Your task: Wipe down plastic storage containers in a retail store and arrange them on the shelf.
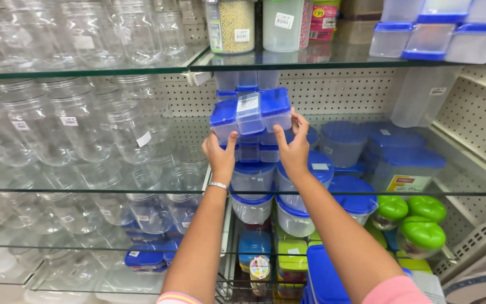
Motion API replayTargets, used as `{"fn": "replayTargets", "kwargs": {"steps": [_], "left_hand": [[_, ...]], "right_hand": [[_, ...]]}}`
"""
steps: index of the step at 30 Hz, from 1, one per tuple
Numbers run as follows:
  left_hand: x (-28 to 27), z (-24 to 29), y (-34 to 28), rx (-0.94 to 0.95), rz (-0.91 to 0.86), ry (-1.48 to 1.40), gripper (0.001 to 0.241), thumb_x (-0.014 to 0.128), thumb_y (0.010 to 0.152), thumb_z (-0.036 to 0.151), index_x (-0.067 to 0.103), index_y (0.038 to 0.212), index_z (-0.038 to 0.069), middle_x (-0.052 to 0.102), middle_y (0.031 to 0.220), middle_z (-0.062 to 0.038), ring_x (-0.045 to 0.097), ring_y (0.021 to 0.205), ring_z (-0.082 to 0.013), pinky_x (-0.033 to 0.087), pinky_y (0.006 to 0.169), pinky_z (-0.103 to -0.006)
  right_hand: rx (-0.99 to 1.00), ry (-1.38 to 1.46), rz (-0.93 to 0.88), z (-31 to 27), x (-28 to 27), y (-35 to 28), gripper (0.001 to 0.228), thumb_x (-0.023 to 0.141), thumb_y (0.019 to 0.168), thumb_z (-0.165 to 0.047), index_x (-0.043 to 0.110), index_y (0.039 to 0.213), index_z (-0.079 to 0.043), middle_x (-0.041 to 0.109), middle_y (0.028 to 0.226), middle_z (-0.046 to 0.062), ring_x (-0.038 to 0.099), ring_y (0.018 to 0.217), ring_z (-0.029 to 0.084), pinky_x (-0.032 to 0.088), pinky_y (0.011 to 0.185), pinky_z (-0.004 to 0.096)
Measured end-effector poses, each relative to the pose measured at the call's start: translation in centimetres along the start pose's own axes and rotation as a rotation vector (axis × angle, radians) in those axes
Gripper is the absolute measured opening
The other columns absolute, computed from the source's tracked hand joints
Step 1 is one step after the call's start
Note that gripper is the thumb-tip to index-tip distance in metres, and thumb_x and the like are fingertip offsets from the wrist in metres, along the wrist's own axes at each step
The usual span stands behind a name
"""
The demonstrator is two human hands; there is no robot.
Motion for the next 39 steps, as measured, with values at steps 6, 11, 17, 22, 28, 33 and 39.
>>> {"fn": "replayTargets", "kwargs": {"steps": [6,11,17,22,28,33,39], "left_hand": [[0.5,0.1,-0.5,0.086,0.121,-0.226,0.075,0.057,0.103,0.047,0.03,0.149,-0.006,0.045,0.144,-0.027,0.043,0.137,-0.038,0.032,0.115,-0.048],[0.9,-0.9,0.1,0.103,0.124,-0.318,0.067,0.059,0.104,0.041,0.031,0.147,-0.002,0.048,0.142,-0.025,0.052,0.134,-0.0332,0.036,0.116,-0.045],[0.6,-1.2,0.1,0.063,0.117,-0.151,0.062,0.062,0.101,0.038,0.042,0.148,0.003,0.053,0.14,-0.02,0.052,0.13,-0.0322,0.039,0.113,-0.044],[1.1,-1.9,0.0,0.055,0.082,-0.064,0.063,0.06,0.103,0.038,0.041,0.154,0.006,0.053,0.145,-0.018,0.046,0.132,-0.0331,0.039,0.113,-0.0443],[1.0,-1.2,-0.1,0.117,0.069,-0.067,0.067,0.061,0.102,0.038,0.038,0.155,0.005,0.05,0.151,-0.019,0.044,0.135,-0.0342,0.038,0.114,-0.0453],[1.2,-1.3,0.0,0.093,0.026,-0.049,0.072,0.062,0.101,0.037,0.033,0.158,0.004,0.047,0.151,-0.021,0.041,0.14,-0.036,0.036,0.116,-0.0474],[1.4,-1.2,-0.2,0.165,0.028,-0.005,0.076,0.063,0.101,0.035,0.029,0.159,0.0,0.043,0.156,-0.024,0.037,0.144,-0.0392,0.031,0.12,-0.0496]], "right_hand": [[0.098,-0.112,-0.049,4.8,1.5,-1.1,0.061,0.07,0.101,-0.027,0.036,0.143,0.0,0.062,0.136,0.024,0.062,0.131,0.031,0.045,0.111,0.039],[0.021,-0.139,-0.024,5.3,2.0,-1.8,0.054,0.066,0.104,-0.022,0.035,0.142,0.0,0.061,0.134,0.026,0.062,0.13,0.033,0.045,0.111,0.04],[-0.007,-0.223,-0.053,4.8,2.1,-1.8,0.052,0.06,0.108,-0.018,0.032,0.147,0.0,0.057,0.143,0.029,0.058,0.137,0.037,0.043,0.115,0.042],[0.005,-0.329,-0.093,4.5,2.3,-1.5,0.063,0.061,0.105,-0.017,0.027,0.155,0.001,0.049,0.15,0.034,0.048,0.144,0.043,0.039,0.118,0.045],[0.002,-0.311,-0.096,4.6,2.3,-1.6,0.067,0.062,0.103,-0.018,0.026,0.156,0.001,0.048,0.152,0.033,0.048,0.144,0.042,0.038,0.119,0.045],[0.056,-0.371,-0.091,4.6,2.2,-1.7,0.069,0.065,0.1,-0.018,0.029,0.156,-0.002,0.053,0.147,0.029,0.054,0.138,0.041,0.043,0.114,0.045],[0.027,-0.401,-0.093,4.5,2.2,-1.7,0.07,0.064,0.098,-0.013,0.027,0.157,-0.002,0.053,0.147,0.03,0.054,0.137,0.042,0.044,0.112,0.046]]}}
Point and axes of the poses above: each hand's wrist, its own y-axis towards the middle knuckle, its own x-axis out of the palm, z = x × y, the point moved 8 cm from there along y, towards the middle knuckle
